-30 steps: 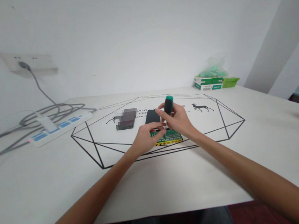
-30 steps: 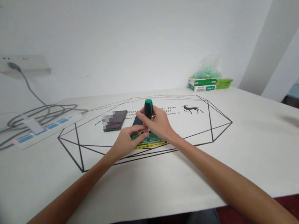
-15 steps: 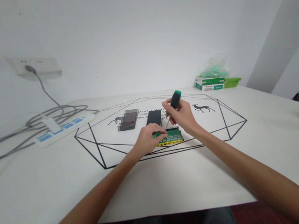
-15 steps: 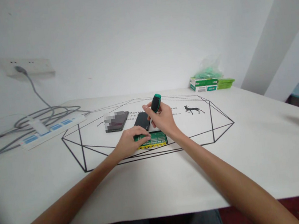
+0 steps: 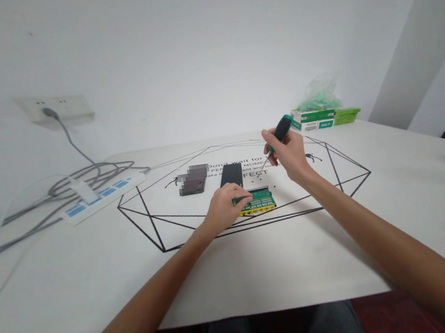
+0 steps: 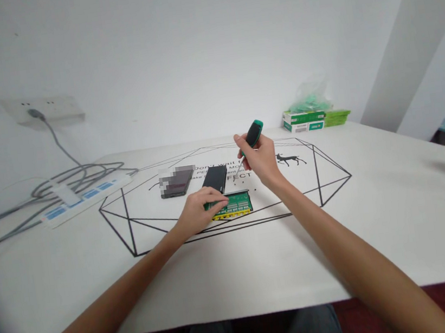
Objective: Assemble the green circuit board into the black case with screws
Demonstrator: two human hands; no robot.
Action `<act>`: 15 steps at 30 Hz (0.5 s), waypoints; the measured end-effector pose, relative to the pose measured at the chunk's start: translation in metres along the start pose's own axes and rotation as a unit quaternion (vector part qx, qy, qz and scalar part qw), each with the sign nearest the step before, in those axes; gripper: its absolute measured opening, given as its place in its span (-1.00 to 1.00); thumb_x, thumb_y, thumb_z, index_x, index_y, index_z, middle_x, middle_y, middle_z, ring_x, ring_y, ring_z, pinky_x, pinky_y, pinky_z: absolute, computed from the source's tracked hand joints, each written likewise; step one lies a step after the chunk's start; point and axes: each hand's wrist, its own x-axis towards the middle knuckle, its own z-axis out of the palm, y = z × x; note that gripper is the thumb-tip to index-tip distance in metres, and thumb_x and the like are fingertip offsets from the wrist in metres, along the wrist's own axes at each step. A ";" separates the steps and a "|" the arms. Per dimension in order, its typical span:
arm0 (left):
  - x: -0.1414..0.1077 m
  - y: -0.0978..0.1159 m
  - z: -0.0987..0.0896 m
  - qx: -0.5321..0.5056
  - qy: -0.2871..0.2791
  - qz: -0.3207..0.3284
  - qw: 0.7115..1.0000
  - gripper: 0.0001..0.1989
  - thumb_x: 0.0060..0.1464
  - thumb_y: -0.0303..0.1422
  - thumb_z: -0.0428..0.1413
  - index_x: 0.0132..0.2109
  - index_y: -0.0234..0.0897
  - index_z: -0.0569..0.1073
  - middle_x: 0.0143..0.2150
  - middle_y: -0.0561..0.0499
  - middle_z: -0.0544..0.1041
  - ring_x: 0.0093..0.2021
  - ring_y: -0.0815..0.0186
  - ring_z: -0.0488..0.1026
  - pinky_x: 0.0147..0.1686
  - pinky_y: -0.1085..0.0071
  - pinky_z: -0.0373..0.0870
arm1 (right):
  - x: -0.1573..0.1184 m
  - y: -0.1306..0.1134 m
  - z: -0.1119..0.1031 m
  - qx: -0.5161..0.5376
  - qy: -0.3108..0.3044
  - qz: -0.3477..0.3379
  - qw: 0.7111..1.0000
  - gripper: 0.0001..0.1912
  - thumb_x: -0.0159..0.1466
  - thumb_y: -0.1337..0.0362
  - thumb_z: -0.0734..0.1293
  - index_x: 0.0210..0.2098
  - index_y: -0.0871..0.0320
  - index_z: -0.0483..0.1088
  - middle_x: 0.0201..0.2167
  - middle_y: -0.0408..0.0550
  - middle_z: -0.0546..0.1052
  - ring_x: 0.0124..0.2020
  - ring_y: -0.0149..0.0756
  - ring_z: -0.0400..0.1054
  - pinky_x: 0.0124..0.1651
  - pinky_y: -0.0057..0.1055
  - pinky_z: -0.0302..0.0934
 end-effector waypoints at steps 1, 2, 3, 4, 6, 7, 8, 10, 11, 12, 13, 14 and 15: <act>0.000 0.001 0.000 0.008 -0.001 0.002 1.000 -0.88 0.12 -0.38 0.17 -0.28 -0.22 0.63 -0.29 -0.03 0.59 -0.24 0.26 0.48 -0.22 0.34 0.40 | 0.003 0.001 -0.003 -0.006 0.011 0.001 1.000 -0.64 0.15 -0.03 0.39 -0.37 0.15 0.34 -0.65 -0.23 0.38 -0.81 -0.54 0.11 -0.79 -0.51 -0.04; 0.000 0.001 0.000 0.014 0.000 0.005 1.000 -0.89 0.12 -0.38 0.18 -0.28 -0.21 0.62 -0.29 -0.02 0.59 -0.25 0.26 0.48 -0.22 0.34 0.40 | 0.005 0.002 -0.007 -0.011 0.020 0.002 1.000 -0.64 0.15 -0.03 0.39 -0.37 0.15 0.33 -0.65 -0.23 0.38 -0.81 -0.55 0.10 -0.79 -0.50 -0.05; 0.001 0.002 0.000 0.019 0.002 0.010 1.000 -0.89 0.12 -0.37 0.18 -0.29 -0.21 0.62 -0.30 -0.02 0.59 -0.26 0.27 0.47 -0.23 0.34 0.39 | 0.007 0.003 -0.010 -0.013 0.026 0.003 1.000 -0.64 0.15 -0.02 0.38 -0.38 0.15 0.33 -0.66 -0.23 0.37 -0.81 -0.55 0.09 -0.79 -0.50 -0.05; 0.001 0.002 0.000 0.025 0.005 0.016 1.000 -0.90 0.11 -0.37 0.19 -0.29 -0.22 0.63 -0.31 -0.02 0.59 -0.26 0.27 0.47 -0.23 0.34 0.38 | 0.009 0.004 -0.013 -0.013 0.032 0.003 0.999 -0.65 0.15 -0.02 0.39 -0.40 0.15 0.32 -0.66 -0.23 0.37 -0.81 -0.56 0.08 -0.80 -0.50 -0.06; 0.001 0.003 -0.001 0.036 0.010 0.029 0.999 -0.89 0.11 -0.35 0.20 -0.31 -0.24 0.63 -0.33 -0.03 0.59 -0.28 0.26 0.47 -0.25 0.33 0.36 | 0.012 0.007 -0.017 -0.009 0.041 0.004 0.999 -0.65 0.14 0.00 0.40 -0.42 0.16 0.32 -0.67 -0.23 0.37 -0.82 -0.56 0.07 -0.80 -0.51 -0.08; 0.001 0.003 -0.002 0.043 0.011 0.035 0.998 -0.88 0.12 -0.35 0.20 -0.31 -0.24 0.62 -0.34 -0.03 0.59 -0.29 0.26 0.47 -0.25 0.33 0.35 | 0.013 0.008 -0.019 -0.008 0.046 0.005 0.999 -0.65 0.13 0.00 0.40 -0.43 0.17 0.32 -0.67 -0.23 0.37 -0.82 -0.56 0.08 -0.80 -0.51 -0.09; 0.001 0.003 -0.002 0.050 0.012 0.040 0.998 -0.87 0.12 -0.34 0.19 -0.32 -0.25 0.62 -0.34 -0.03 0.59 -0.29 0.26 0.47 -0.25 0.33 0.34 | 0.013 0.009 -0.020 -0.007 0.049 0.007 0.999 -0.64 0.13 0.00 0.41 -0.44 0.17 0.32 -0.67 -0.23 0.37 -0.83 -0.56 0.09 -0.80 -0.51 -0.09; 0.001 0.003 -0.003 0.063 0.016 0.047 0.997 -0.86 0.13 -0.33 0.19 -0.32 -0.25 0.62 -0.34 -0.03 0.59 -0.29 0.26 0.47 -0.25 0.32 0.31 | 0.015 0.012 -0.022 -0.006 0.055 0.013 0.998 -0.63 0.11 0.00 0.41 -0.46 0.18 0.32 -0.68 -0.22 0.37 -0.83 -0.55 0.10 -0.81 -0.52 -0.10; 0.001 0.003 -0.004 0.070 0.017 0.050 0.996 -0.86 0.14 -0.33 0.18 -0.33 -0.26 0.61 -0.34 -0.03 0.59 -0.29 0.26 0.47 -0.25 0.32 0.30 | 0.015 0.013 -0.023 -0.007 0.057 0.015 0.998 -0.63 0.11 0.00 0.42 -0.47 0.18 0.32 -0.68 -0.22 0.37 -0.83 -0.55 0.10 -0.81 -0.52 -0.10; 0.001 0.004 -0.004 0.078 0.017 0.054 0.995 -0.85 0.14 -0.32 0.18 -0.33 -0.26 0.61 -0.34 -0.03 0.59 -0.29 0.26 0.47 -0.25 0.31 0.29 | 0.016 0.014 -0.024 -0.008 0.060 0.018 0.998 -0.63 0.10 0.00 0.42 -0.47 0.18 0.32 -0.68 -0.22 0.37 -0.84 -0.55 0.10 -0.81 -0.52 -0.09; 0.002 0.005 -0.005 0.085 0.019 0.057 0.995 -0.83 0.15 -0.31 0.17 -0.34 -0.27 0.60 -0.35 -0.03 0.59 -0.29 0.26 0.46 -0.25 0.31 0.28 | 0.017 0.015 -0.025 -0.011 0.063 0.020 0.998 -0.63 0.10 0.00 0.42 -0.47 0.18 0.32 -0.68 -0.22 0.37 -0.84 -0.55 0.10 -0.81 -0.53 -0.09; 0.003 0.006 -0.005 0.092 0.020 0.061 0.994 -0.82 0.16 -0.30 0.16 -0.34 -0.27 0.60 -0.35 -0.03 0.59 -0.29 0.26 0.46 -0.24 0.30 0.27 | 0.018 0.017 -0.026 -0.015 0.066 0.021 0.997 -0.63 0.10 0.01 0.42 -0.47 0.18 0.32 -0.68 -0.22 0.38 -0.84 -0.55 0.10 -0.81 -0.53 -0.09; 0.005 0.008 -0.005 0.098 0.020 0.065 0.993 -0.80 0.17 -0.29 0.15 -0.34 -0.27 0.60 -0.36 -0.03 0.59 -0.29 0.25 0.46 -0.23 0.30 0.27 | 0.019 0.018 -0.028 -0.020 0.069 0.021 0.997 -0.64 0.10 0.01 0.42 -0.47 0.18 0.32 -0.69 -0.22 0.38 -0.83 -0.55 0.10 -0.81 -0.53 -0.08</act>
